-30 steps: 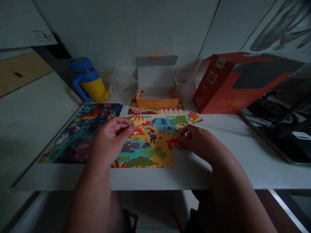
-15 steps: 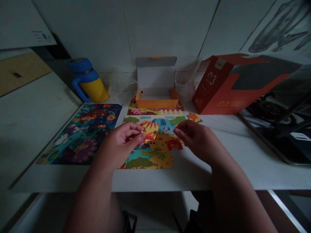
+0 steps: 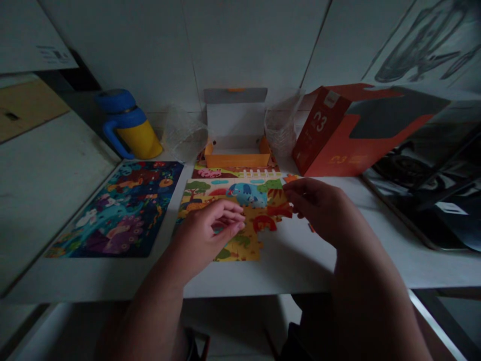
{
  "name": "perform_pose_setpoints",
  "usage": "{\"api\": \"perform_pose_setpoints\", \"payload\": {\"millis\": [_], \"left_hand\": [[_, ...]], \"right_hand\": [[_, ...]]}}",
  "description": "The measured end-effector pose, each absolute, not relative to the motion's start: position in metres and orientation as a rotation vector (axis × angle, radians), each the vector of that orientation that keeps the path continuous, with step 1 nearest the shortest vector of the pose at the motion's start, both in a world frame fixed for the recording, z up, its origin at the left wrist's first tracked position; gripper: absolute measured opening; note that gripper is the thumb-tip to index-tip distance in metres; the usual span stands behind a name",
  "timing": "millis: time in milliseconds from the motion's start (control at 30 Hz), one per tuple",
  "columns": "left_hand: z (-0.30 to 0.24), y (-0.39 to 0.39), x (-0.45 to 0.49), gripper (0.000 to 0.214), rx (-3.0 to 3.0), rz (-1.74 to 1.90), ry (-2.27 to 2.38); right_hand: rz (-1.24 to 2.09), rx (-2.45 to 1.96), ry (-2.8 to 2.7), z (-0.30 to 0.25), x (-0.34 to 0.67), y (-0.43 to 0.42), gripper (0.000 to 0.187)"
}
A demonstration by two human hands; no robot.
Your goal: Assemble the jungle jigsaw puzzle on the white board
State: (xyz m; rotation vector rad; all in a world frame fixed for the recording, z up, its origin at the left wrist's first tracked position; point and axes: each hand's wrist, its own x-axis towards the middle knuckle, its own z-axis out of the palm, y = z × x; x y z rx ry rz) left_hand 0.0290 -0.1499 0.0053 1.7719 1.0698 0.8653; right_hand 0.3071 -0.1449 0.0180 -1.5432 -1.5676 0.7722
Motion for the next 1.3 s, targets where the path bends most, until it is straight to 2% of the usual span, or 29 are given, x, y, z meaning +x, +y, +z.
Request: {"api": "perform_pose_setpoints", "payload": {"millis": [133, 300, 1100, 1300], "left_hand": [[-0.001, -0.144, 0.028, 0.009, 2.145, 0.801, 1.217], [-0.006, -0.138, 0.029, 0.008, 2.367, 0.646, 1.260], [-0.009, -0.135, 0.028, 0.007, 2.414, 0.604, 1.190], [-0.008, -0.134, 0.029, 0.006, 2.402, 0.596, 1.198]], "right_hand": [[0.732, -1.758, -1.638, 0.015, 0.323, -0.142, 0.022], [0.756, -1.780, -1.725, 0.007, 0.323, -0.138, 0.024], [0.718, -1.817, -1.777, -0.003, 0.331, -0.136, 0.021], [0.910, -1.843, -1.614, 0.000, 0.328, -0.139, 0.023]]}}
